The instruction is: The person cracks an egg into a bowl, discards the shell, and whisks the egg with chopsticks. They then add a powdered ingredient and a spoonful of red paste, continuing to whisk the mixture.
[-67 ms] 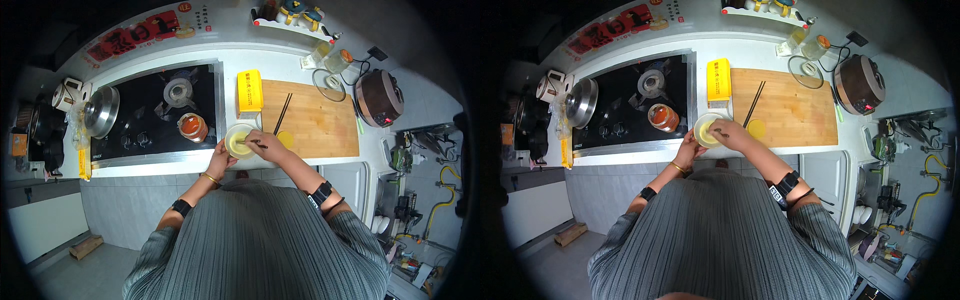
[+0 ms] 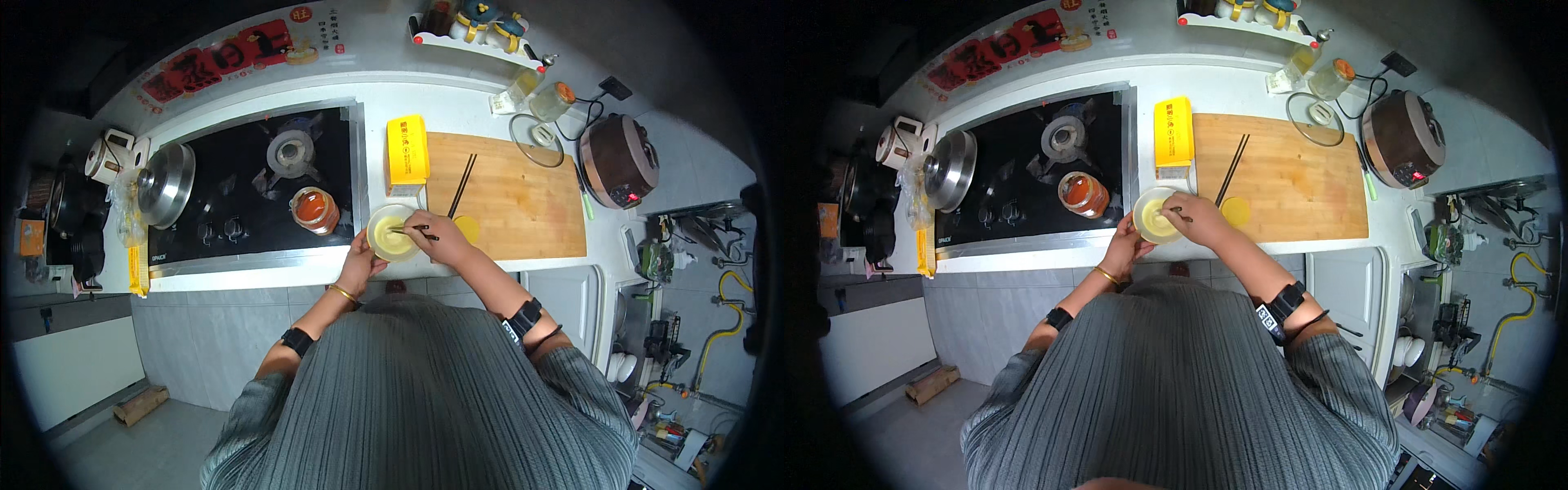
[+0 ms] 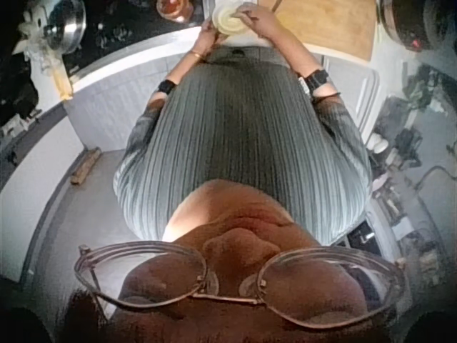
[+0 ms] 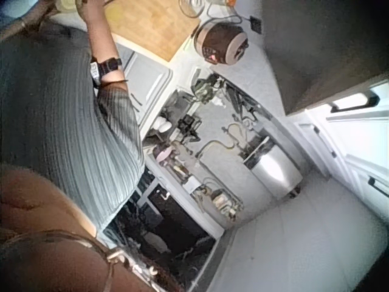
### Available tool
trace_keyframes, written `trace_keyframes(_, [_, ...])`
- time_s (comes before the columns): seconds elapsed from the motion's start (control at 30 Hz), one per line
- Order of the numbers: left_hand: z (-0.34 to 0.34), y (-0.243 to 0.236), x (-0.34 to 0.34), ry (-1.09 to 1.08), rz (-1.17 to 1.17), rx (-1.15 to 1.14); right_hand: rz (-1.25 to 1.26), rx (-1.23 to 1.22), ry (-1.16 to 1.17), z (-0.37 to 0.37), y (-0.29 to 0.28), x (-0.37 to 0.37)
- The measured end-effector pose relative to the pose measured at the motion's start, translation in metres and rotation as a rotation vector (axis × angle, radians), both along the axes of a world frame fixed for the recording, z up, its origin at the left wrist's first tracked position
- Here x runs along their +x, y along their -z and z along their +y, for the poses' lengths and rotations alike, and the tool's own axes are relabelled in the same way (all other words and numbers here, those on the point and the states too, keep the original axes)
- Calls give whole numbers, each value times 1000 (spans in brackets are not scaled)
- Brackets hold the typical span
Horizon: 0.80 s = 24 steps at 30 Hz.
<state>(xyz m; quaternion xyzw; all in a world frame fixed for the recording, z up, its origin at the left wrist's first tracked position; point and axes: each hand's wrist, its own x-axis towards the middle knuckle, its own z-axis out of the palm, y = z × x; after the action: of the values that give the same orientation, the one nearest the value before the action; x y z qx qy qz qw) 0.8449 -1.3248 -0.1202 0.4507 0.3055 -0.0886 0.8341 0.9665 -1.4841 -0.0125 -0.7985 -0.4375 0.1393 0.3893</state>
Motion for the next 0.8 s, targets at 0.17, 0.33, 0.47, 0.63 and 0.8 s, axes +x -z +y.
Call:
trace_keyframes(0.17, [-2,1,-3,-20,-22,-3,-34,-4,-108,-5,-1,0])
trace_keyframes(0.33, [-4,0,-4,-38,-5,-4,51,-35,-79,-15,-1,5])
trace_keyframes(0.47, [-2,3,-2,-20,3,-9,2,0,-61,-14,3,5])
trace_keyframes(0.63, [-1,-1,0,-17,-12,-12,111,11,137,-12,1,-1])
trace_keyframes(0.8, [-1,-7,1,-8,41,21,118,-3,88,-11,1,-2])
